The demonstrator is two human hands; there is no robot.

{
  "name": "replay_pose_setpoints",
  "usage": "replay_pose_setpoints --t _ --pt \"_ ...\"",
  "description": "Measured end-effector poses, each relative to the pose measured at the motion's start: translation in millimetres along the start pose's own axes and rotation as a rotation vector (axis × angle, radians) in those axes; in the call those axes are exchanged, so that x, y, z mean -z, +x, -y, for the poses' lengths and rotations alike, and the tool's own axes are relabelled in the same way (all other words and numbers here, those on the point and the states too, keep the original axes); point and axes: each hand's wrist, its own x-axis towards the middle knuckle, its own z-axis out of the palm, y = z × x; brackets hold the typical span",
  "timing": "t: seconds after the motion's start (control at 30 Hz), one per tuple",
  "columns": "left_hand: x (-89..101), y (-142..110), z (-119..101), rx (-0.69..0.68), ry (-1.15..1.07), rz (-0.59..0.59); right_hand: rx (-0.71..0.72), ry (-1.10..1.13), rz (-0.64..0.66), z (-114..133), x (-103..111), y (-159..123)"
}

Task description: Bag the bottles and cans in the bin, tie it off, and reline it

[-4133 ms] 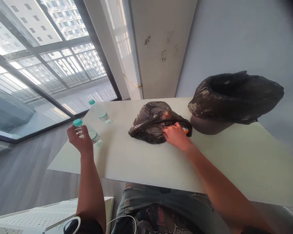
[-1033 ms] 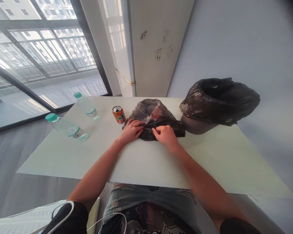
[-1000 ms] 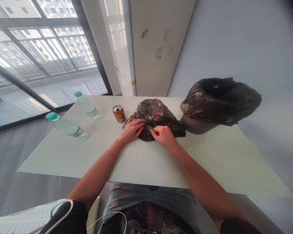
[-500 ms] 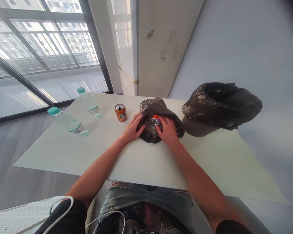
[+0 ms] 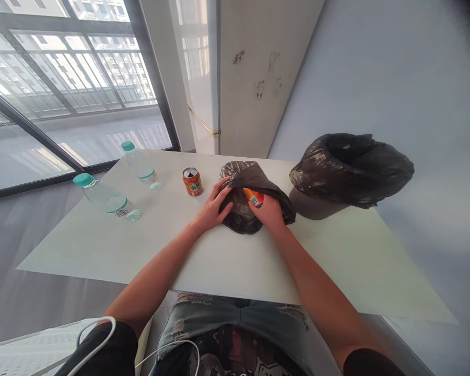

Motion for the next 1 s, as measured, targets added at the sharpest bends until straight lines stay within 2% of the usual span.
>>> replay_pose_setpoints --t 0.07,0.1,0.2,0.3,0.43,0.53,0.7,0.87,1.0 --pt "0.4 0.1 -0.2 0.037 0.002 -0.009 -0.096 0.278 0.005 -2.2 8.6 -0.4" --pt "0.5 -0.2 0.2 0.059 0.001 -0.016 -0.133 0.451 0.047 -2.7 13.8 -1.0" --pt "1.0 -2.3 3.4 0.110 -0.022 -0.040 -0.164 0.864 0.276 0.0 29.2 -4.5" --pt "3.0 -3.9 6.7 0.095 -0.089 -0.043 -0.161 1.079 0.411 9.2 36.8 -11.1" --pt "5.2 -1.9 4.8 0.000 -0.222 0.027 -0.063 1.279 0.471 22.4 31.0 -22.1" --pt "3.8 0.7 -1.3 -0.053 -0.329 0.045 0.003 1.324 0.505 28.8 23.0 -28.3" --pt "11.2 5.9 -10.5 0.002 -0.375 0.000 0.069 1.235 0.445 31.0 11.7 -26.9" --pt "42.7 11.2 -27.6 -0.020 -0.307 0.023 -0.065 1.128 0.315 12.1 -10.4 -13.8" --pt "70.3 -6.1 -50.7 0.105 -0.214 0.005 -0.032 0.935 0.335 -3.8 -27.7 -6.4"
